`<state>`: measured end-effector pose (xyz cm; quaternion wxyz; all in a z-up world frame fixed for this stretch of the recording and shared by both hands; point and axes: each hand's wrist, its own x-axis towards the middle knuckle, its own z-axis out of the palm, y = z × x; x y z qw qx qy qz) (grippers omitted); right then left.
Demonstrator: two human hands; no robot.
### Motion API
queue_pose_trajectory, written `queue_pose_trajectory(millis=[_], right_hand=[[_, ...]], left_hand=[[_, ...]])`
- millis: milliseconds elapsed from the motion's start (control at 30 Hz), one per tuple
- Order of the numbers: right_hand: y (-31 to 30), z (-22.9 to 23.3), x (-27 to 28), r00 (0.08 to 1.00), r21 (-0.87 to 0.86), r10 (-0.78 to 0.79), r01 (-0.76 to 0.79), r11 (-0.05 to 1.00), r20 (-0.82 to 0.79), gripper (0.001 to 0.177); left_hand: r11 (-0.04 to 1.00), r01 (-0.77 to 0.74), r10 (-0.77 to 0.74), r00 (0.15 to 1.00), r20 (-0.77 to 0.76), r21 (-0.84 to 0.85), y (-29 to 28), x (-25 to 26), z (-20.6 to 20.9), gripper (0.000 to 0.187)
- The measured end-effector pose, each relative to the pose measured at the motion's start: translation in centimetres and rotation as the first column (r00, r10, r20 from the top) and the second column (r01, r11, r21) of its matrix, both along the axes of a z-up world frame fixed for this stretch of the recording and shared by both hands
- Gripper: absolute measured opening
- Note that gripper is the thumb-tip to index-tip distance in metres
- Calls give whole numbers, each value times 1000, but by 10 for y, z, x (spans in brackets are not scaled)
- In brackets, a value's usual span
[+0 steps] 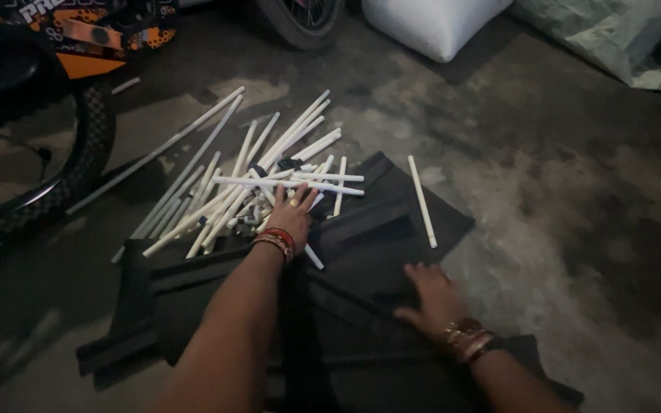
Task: The person assembles white plastic rods with blue connectors into small frame-like structures on a black mat. They repeatedly pick rods and connectors, join them, and place the assembled pieces aside. The person also handles black fabric pieces, folding and arranging them near the rods.
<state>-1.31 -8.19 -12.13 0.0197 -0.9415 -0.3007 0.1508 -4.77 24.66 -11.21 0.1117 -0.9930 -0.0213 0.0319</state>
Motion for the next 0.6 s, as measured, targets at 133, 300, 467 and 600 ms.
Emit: queue_pose_trajectory(millis=[133, 300, 467, 600], right_hand=[[1, -10, 0, 989, -215, -65, 35, 976, -131, 90], [-51, -46, 32, 991, -105, -45, 58, 993, 126, 29], [-110, -70, 71, 968, -334, -193, 237, 912, 159, 30], [-160, -46, 101, 789, -312, -531, 612, 727, 309, 31]], left_hand=[[997, -73, 75, 992, -104, 20, -5, 0, 0, 36], [998, -55, 55, 998, 6, -13, 7, 2, -17, 37], [998, -37, 50, 960, 275, -53, 19, 0, -33, 42], [989, -136, 140, 987, 75, -60, 18, 0, -24, 38]])
